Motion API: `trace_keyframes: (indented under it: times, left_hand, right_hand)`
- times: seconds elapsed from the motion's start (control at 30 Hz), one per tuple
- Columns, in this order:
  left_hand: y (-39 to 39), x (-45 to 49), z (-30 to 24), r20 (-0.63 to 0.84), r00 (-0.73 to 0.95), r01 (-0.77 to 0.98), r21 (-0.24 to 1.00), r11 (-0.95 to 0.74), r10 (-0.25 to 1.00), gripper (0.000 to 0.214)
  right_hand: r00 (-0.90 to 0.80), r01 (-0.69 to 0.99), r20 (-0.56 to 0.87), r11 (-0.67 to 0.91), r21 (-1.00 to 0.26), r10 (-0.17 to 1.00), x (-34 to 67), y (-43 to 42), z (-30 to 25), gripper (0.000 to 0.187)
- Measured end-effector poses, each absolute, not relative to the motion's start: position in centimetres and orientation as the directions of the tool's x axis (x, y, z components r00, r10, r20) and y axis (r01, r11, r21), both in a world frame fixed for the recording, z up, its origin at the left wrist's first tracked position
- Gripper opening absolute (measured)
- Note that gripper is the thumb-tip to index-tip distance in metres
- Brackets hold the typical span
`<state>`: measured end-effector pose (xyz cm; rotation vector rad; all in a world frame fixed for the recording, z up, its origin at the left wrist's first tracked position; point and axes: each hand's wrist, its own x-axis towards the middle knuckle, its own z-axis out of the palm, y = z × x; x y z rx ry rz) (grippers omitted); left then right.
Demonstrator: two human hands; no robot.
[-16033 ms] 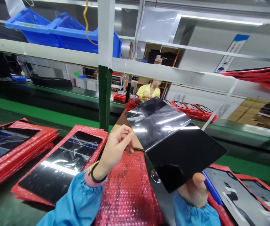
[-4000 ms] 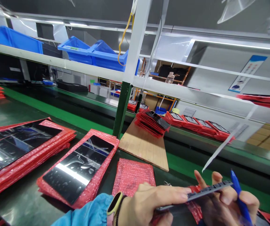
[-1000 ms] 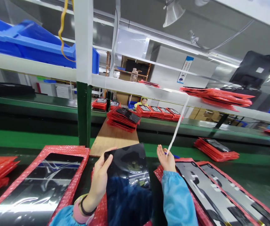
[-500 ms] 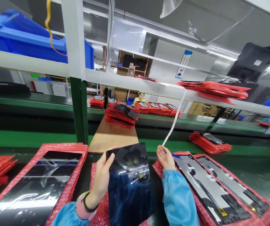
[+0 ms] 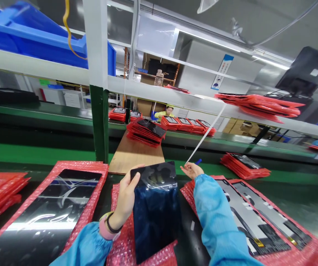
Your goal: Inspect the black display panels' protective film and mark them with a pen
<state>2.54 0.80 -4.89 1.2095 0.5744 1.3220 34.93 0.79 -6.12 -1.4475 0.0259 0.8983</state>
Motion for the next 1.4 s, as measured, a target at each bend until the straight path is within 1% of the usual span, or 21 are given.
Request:
trace_keyframes:
  times: [0.1,0.2,0.33,0.4,0.47,0.53,0.63,0.7,0.8,0.87,0.97,1.03,1.13,1.23,1.3,1.4]
  left_hand:
    - [0.6,2.6,-5.0,0.301,0.222,-0.418,0.889,-0.189,0.927,0.035]
    - [0.6,2.8,-5.3,0.277,0.248,-0.413,0.897,-0.158,0.928,0.035]
    - [1.5,3.3,-5.5,0.27,0.303,-0.404,0.905,-0.134,0.914,0.037]
    - [2.1,3.5,-5.8,0.248,0.345,-0.332,0.934,-0.129,0.905,0.038]
    - [2.7,3.8,-6.6,0.194,0.405,-0.238,0.966,-0.102,0.894,0.037]
    - [3.0,4.1,-7.9,0.134,0.44,-0.158,0.985,-0.07,0.888,0.032]
    - [3.2,4.4,-10.5,0.071,0.443,-0.038,0.997,-0.061,0.894,0.021]
    - [3.3,4.5,-12.1,0.062,0.431,0.036,0.996,-0.086,0.9,0.017]
    - [3.6,4.2,-13.7,0.105,0.41,0.133,0.976,-0.173,0.906,0.015]
    - [3.9,3.8,-14.3,0.156,0.406,0.198,0.947,-0.254,0.9,0.013]
    - [3.8,3.5,-14.2,0.279,0.404,0.283,0.868,-0.409,0.871,0.013]
    - [3.4,4.0,-13.4,0.364,0.435,0.311,0.798,-0.517,0.823,0.018]
    - [2.5,6.7,-11.4,0.435,0.562,0.289,0.693,-0.66,0.703,0.024]
    - [1.8,11.4,-9.2,0.439,0.708,0.234,0.593,-0.77,0.553,0.026]
    - [1.9,14.9,-8.3,0.409,0.784,0.211,0.532,-0.82,0.467,0.027]
    - [3.1,19.5,-8.2,0.313,0.856,0.239,0.466,-0.852,0.411,0.022]
  right_hand:
    - [0.674,-0.518,-0.527,-0.178,-0.837,0.518,33.2,0.9,-7.7,0.035]
    - [0.649,-0.479,-0.49,-0.189,-0.857,0.582,31.6,1.6,-8.7,0.035]
    - [0.616,-0.426,-0.437,-0.189,-0.885,0.655,31.2,1.6,-8.5,0.034]
    - [0.609,-0.406,-0.418,-0.188,-0.894,0.675,31.4,0.9,-8.3,0.034]
    - [0.609,-0.382,-0.393,-0.18,-0.906,0.689,31.3,-0.2,-8.3,0.032]
    - [0.615,-0.35,-0.361,-0.167,-0.922,0.701,31.1,-1.2,-8.3,0.03]
    - [0.628,-0.287,-0.306,-0.153,-0.946,0.715,30.5,-2.4,-8.3,0.028]
    - [0.636,-0.237,-0.269,-0.149,-0.96,0.723,30.1,-3.1,-8.3,0.027]
    - [0.651,-0.154,-0.218,-0.155,-0.976,0.727,29.9,-4.3,-8.4,0.023]
    - [0.663,-0.093,-0.185,-0.165,-0.982,0.725,30.2,-5.1,-8.4,0.021]
    - [0.679,0.018,-0.129,-0.191,-0.981,0.723,31.0,-6.3,-8.5,0.02]
    - [0.682,0.108,-0.092,-0.225,-0.968,0.726,31.5,-7.0,-8.6,0.019]
    - [0.674,0.259,-0.045,-0.293,-0.92,0.737,31.8,-7.7,-8.9,0.015]
    - [0.67,0.385,0.007,-0.34,-0.858,0.742,31.4,-8.1,-9.6,0.012]
    - [0.68,0.441,0.053,-0.351,-0.826,0.731,31.0,-8.4,-10.1,0.011]
    - [0.7,0.491,0.127,-0.345,-0.8,0.703,30.3,-9.3,-10.6,0.012]
